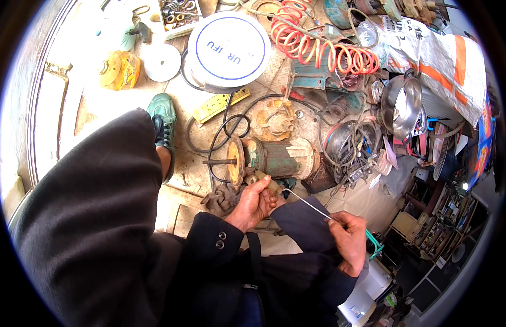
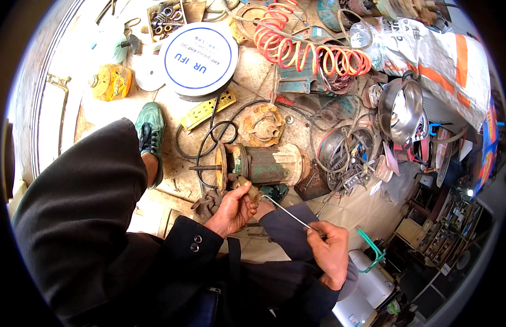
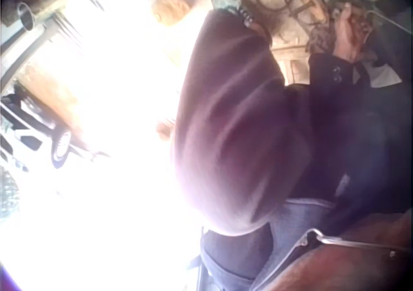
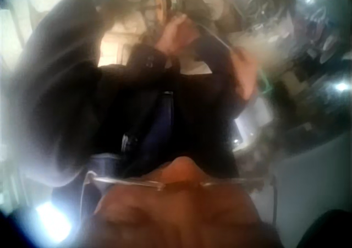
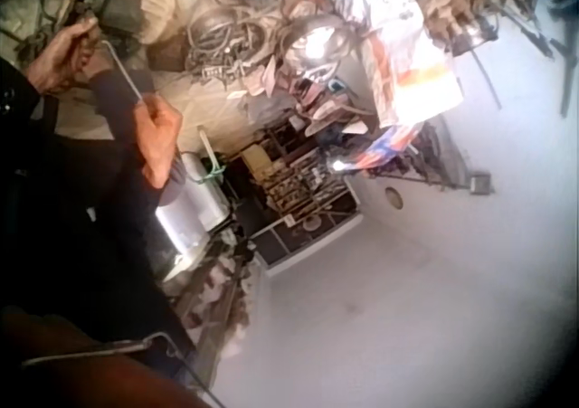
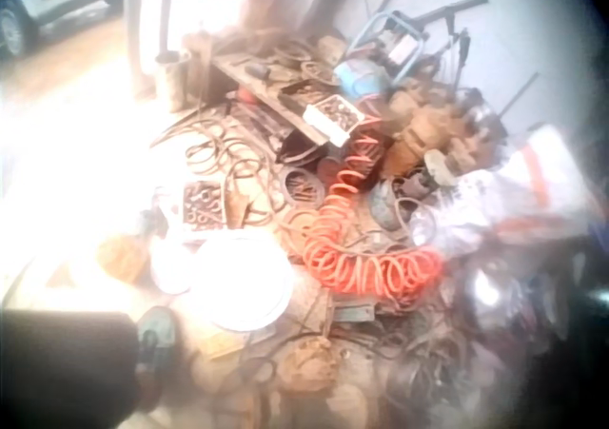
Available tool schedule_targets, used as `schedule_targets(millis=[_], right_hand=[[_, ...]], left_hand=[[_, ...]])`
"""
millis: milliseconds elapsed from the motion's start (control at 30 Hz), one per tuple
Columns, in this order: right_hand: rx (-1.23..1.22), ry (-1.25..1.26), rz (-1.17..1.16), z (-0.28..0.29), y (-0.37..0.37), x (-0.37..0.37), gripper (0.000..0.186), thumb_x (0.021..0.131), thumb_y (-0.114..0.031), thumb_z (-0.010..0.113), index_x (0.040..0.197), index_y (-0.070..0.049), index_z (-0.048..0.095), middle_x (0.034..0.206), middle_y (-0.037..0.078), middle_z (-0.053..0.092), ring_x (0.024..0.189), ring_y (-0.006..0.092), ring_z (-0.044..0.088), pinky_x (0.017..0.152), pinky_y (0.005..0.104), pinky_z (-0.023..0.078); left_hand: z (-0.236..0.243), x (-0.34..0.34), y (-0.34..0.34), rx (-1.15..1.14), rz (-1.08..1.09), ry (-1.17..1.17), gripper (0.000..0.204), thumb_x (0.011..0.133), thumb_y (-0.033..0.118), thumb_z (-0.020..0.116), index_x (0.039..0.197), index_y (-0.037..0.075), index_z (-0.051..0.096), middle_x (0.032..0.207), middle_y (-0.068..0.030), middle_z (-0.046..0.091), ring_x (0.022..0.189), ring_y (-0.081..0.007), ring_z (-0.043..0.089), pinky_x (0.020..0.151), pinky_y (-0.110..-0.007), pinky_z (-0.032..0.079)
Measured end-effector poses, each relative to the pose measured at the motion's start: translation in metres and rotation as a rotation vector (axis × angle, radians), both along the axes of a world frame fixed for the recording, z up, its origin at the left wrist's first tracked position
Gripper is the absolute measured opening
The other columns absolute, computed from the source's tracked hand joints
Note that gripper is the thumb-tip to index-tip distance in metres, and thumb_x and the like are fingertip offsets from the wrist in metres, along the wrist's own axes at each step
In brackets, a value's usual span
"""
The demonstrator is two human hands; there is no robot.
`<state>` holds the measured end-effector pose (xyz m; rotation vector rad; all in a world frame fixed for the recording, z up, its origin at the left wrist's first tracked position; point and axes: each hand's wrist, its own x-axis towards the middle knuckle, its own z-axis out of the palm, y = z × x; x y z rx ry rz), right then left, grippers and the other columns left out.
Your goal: The person sits on the floor in a cluttered workshop, sorting through a pile of metal parts and tools. They pick up a small metal piece and use a file to smooth its edges, then place it into a container. The person continues to handle various metal components and tools throughout the video.
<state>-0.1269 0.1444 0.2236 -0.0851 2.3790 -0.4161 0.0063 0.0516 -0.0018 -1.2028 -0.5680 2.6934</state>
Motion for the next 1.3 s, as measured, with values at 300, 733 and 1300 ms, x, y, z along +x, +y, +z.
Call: schedule_targets(millis=[300, 733, 1300], right_hand=[[0.027, 0.054, 0.095, -0.016, 0.002, 0.008, 0.014, 0.085, -0.003, 0.068, 0.094, 0.005, 0.074, 0.061, 0.002, 0.059, 0.056, 0.0055, 0.049, 0.051, 0.0266, 0.04], [0.029, 0.096, 0.027, -0.008, -0.002, 0.004, 0.014, 0.085, -0.003, 0.066, 0.094, 0.006, 0.073, 0.064, 0.002, 0.06, 0.06, 0.0052, 0.049, 0.054, 0.0256, 0.04], [-0.033, 0.157, 0.05, -0.005, 0.0, 0.008, 0.013, 0.09, -0.004, 0.066, 0.092, 0.006, 0.072, 0.064, 0.003, 0.06, 0.059, 0.0064, 0.049, 0.054, 0.0268, 0.041]], left_hand=[[0.001, 0.0, 0.001, -0.005, 0.007, -0.034, 0.023, 0.104, 0.032, 0.061, 0.098, 0.01, 0.062, 0.082, -0.0032, 0.067, 0.065, -0.0158, 0.061, 0.057, -0.028, 0.048], [-0.004, 0.001, 0.005, -0.004, 0.001, -0.014, 0.026, 0.104, 0.034, 0.061, 0.099, 0.008, 0.062, 0.085, -0.0058, 0.068, 0.067, -0.0144, 0.061, 0.057, -0.027, 0.049], [-0.006, 0.003, 0.008, -0.033, 0.002, -0.007, 0.031, 0.102, 0.038, 0.062, 0.1, 0.007, 0.063, 0.089, -0.0077, 0.069, 0.067, -0.0152, 0.06, 0.059, -0.026, 0.051]])
